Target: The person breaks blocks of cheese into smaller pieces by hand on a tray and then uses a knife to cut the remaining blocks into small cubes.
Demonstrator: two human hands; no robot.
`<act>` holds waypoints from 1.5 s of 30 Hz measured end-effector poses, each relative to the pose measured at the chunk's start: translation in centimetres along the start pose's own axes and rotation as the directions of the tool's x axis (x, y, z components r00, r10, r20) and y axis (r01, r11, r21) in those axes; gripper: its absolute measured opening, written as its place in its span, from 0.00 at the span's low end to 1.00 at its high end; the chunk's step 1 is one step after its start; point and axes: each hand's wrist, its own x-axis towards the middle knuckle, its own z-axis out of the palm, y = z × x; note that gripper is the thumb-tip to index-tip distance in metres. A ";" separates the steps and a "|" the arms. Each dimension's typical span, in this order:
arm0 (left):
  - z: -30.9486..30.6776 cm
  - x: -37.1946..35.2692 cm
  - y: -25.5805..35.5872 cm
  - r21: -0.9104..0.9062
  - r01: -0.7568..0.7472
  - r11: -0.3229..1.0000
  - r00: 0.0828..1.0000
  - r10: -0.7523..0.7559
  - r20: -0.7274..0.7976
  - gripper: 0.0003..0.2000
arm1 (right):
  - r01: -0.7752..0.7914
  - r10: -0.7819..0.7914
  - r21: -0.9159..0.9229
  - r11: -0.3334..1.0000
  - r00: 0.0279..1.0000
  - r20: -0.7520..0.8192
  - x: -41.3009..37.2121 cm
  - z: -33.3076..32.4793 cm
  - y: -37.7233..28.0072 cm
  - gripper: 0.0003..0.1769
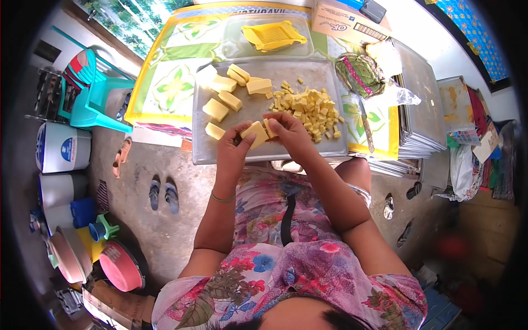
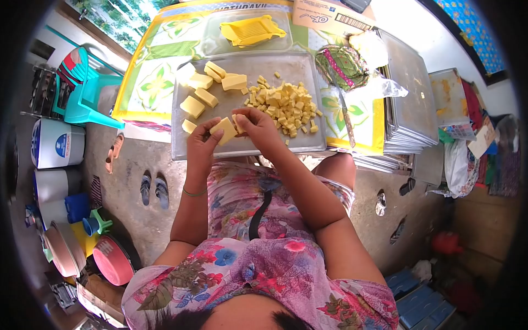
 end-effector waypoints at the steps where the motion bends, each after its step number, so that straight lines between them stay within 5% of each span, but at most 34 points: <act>1: -0.1 0.2 -0.2 -0.037 0.021 0.999 1.000 -0.021 0.009 0.16 | -0.067 0.066 0.163 0.984 0.998 0.012 0.1 0.0 0.0 0.22; 9: -1.2 1.3 -0.4 0.010 0.113 0.994 0.978 -0.113 0.174 0.17 | -0.059 0.057 0.013 0.998 0.987 0.152 0.5 -0.4 -0.2 0.28; 15: -0.4 1.5 -0.9 -0.034 0.017 0.999 1.000 -0.016 0.022 0.23 | -0.086 0.091 -0.043 0.995 0.985 0.147 1.6 -1.1 0.3 0.23; 18: -0.5 1.6 -1.1 -0.130 0.085 0.988 0.996 -0.079 0.050 0.21 | -0.084 0.089 -0.050 0.995 0.989 0.121 1.6 -1.1 -0.2 0.24; 28: -1.1 1.1 -0.1 0.153 0.018 0.988 0.999 -0.023 0.029 0.17 | 0.018 -0.002 -0.272 0.962 0.998 0.057 1.4 0.3 -0.9 0.20; 33: -1.6 0.8 1.0 0.163 -0.011 0.987 1.000 0.007 0.027 0.15 | -0.001 0.008 -0.071 0.997 0.996 0.092 1.7 0.7 -0.1 0.21; 37: -2.2 1.0 0.4 -0.095 0.067 0.993 0.997 -0.064 0.035 0.16 | -0.080 0.070 0.112 0.991 0.994 0.085 1.2 0.8 0.1 0.26; 45: -1.3 0.0 -0.3 -0.172 0.089 0.981 0.995 -0.082 0.048 0.15 | -0.059 0.056 0.012 0.998 0.988 0.146 0.0 0.8 -0.4 0.26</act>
